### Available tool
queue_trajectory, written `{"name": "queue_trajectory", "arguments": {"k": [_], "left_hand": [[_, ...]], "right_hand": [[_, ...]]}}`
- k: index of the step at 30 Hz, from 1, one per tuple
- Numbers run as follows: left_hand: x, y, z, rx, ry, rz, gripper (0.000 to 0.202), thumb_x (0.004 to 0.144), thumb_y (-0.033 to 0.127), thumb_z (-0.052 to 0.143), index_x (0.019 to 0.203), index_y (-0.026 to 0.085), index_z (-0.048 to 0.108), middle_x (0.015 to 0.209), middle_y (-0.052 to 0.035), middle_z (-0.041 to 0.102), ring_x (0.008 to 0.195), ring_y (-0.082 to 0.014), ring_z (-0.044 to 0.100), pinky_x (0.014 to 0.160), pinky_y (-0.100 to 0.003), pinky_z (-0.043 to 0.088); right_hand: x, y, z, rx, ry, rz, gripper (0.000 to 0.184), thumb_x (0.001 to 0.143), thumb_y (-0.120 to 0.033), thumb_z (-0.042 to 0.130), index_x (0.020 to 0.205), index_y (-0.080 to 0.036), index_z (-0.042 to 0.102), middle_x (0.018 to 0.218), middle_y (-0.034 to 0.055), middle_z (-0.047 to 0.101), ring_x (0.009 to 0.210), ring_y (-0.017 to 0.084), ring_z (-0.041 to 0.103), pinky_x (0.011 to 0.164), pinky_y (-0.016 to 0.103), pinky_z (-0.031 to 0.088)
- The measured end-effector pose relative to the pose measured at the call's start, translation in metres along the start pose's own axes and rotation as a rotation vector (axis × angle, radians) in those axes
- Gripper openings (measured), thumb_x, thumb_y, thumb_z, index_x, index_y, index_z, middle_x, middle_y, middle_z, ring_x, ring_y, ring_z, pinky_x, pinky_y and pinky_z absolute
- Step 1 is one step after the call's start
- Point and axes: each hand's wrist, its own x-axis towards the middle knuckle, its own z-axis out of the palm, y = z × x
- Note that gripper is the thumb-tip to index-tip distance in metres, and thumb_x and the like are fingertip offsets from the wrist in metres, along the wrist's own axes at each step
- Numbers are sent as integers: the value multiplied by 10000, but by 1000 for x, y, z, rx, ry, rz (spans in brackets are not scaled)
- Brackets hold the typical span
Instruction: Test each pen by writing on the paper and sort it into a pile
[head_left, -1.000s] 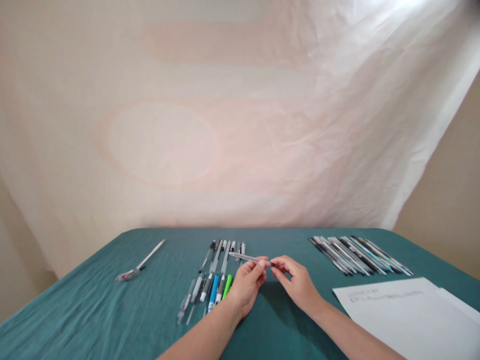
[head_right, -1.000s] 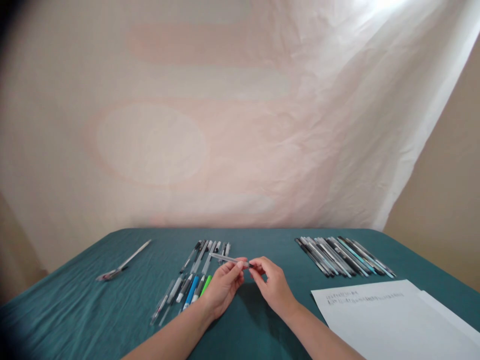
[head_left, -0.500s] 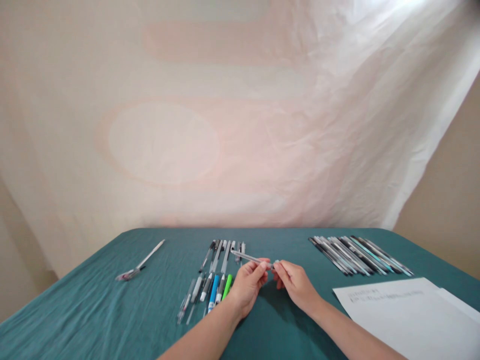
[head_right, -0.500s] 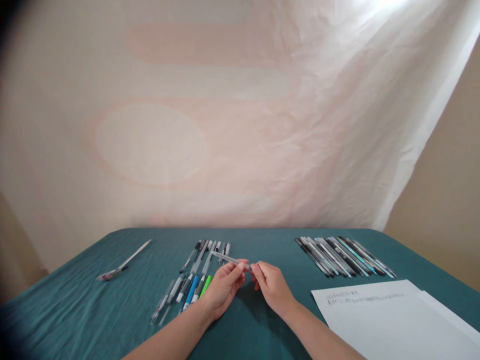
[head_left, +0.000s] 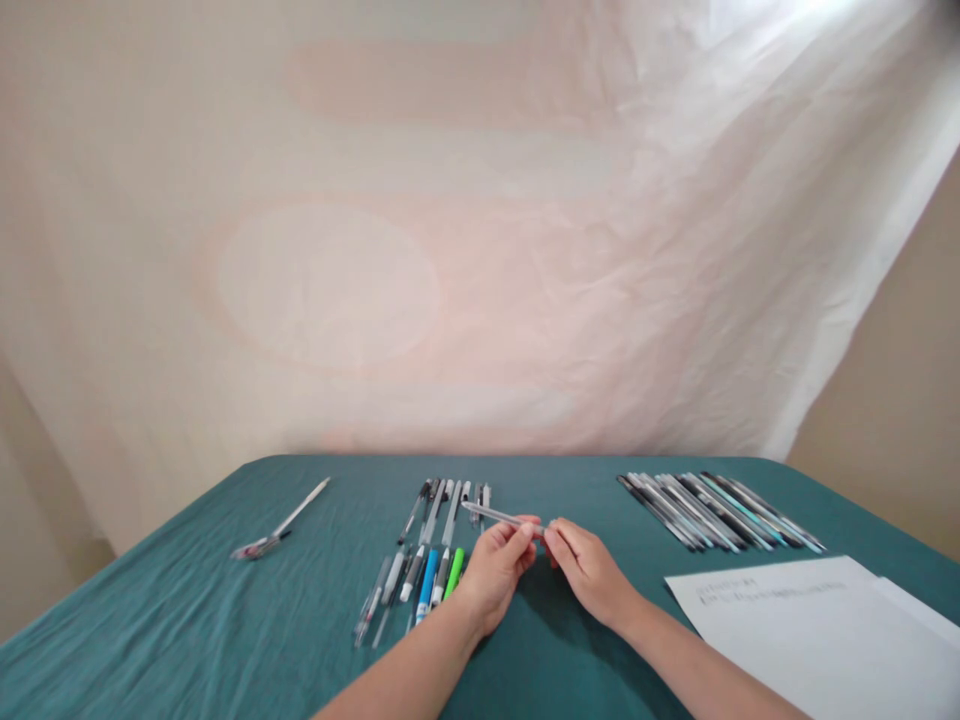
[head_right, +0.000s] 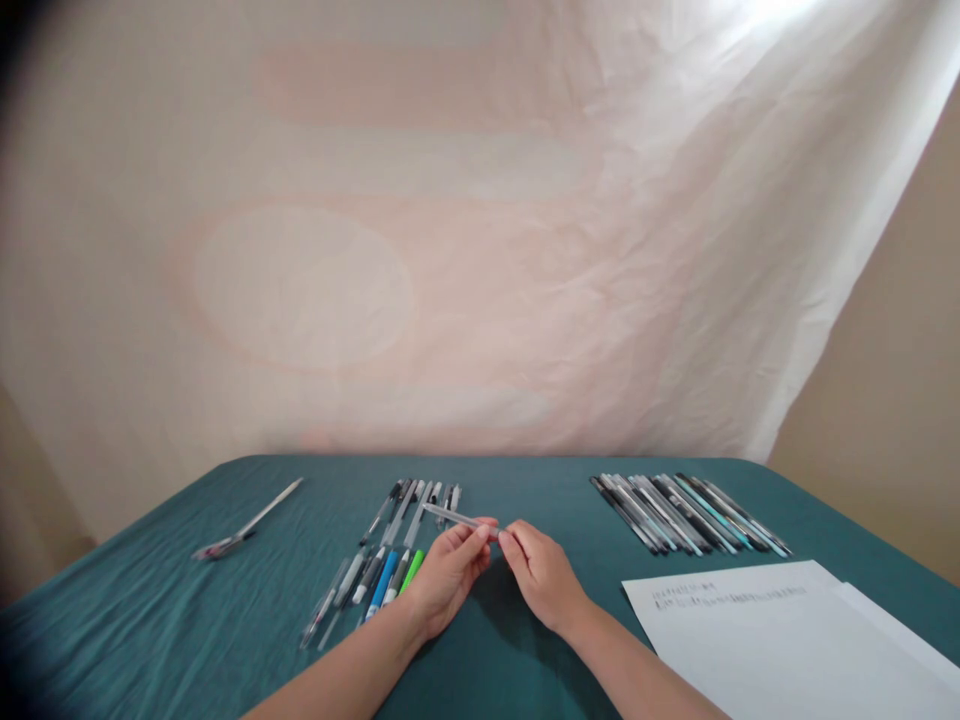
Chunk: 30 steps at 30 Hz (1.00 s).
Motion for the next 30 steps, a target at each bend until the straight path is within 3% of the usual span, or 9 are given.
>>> {"name": "queue_trajectory", "arguments": {"k": [3, 10, 16, 22, 27, 30], "left_hand": [[1, -1, -1, -3, 5, 0, 294, 632, 271, 771, 860, 119, 666, 725, -17, 627, 591, -66, 519, 629, -185, 423], [1, -1, -2, 17, -23, -9, 296, 633, 265, 772, 857, 104, 663, 743, -34, 636, 591, -66, 513, 619, -186, 420], [1, -1, -2, 8, -2, 4, 268, 654, 264, 756, 862, 123, 661, 724, -17, 627, 586, -61, 509, 625, -184, 414], [1, -2, -2, 23, -13, -5, 288, 634, 263, 769, 853, 113, 657, 738, -26, 630, 589, -66, 508, 620, -192, 413], [2, -2, -3, 21, 1, 7, 304, 638, 289, 763, 871, 129, 651, 748, -14, 623, 592, -60, 508, 632, -190, 413], [3, -3, -3, 28, -8, 9, 315, 624, 294, 772, 860, 123, 651, 728, -11, 617, 579, -62, 503, 620, -196, 411]], "right_hand": [[0, -1, 0, -3, 38, 12, 184, 892, -359, 405, 914, -208, 507, 760, 4, 580, 633, 141, 538, 608, 252, 428], [2, 2, -2, -31, -13, -2, 375, 929, -342, 295, 641, -199, 490, 631, -5, 518, 611, 139, 513, 619, 253, 406], [2, 1, -1, 53, 39, 29, 204, 892, -370, 402, 858, -199, 509, 743, -3, 555, 636, 134, 519, 607, 243, 415], [3, 5, -1, 38, 19, -11, 353, 926, -339, 312, 661, -192, 494, 649, -5, 508, 628, 135, 498, 626, 250, 402], [3, 2, 0, 90, 5, 38, 205, 891, -374, 405, 853, -195, 500, 739, -7, 543, 629, 129, 507, 596, 238, 399], [4, 1, -1, 62, -2, 0, 256, 897, -376, 385, 762, -192, 502, 704, -8, 513, 639, 132, 493, 611, 242, 387]]}}
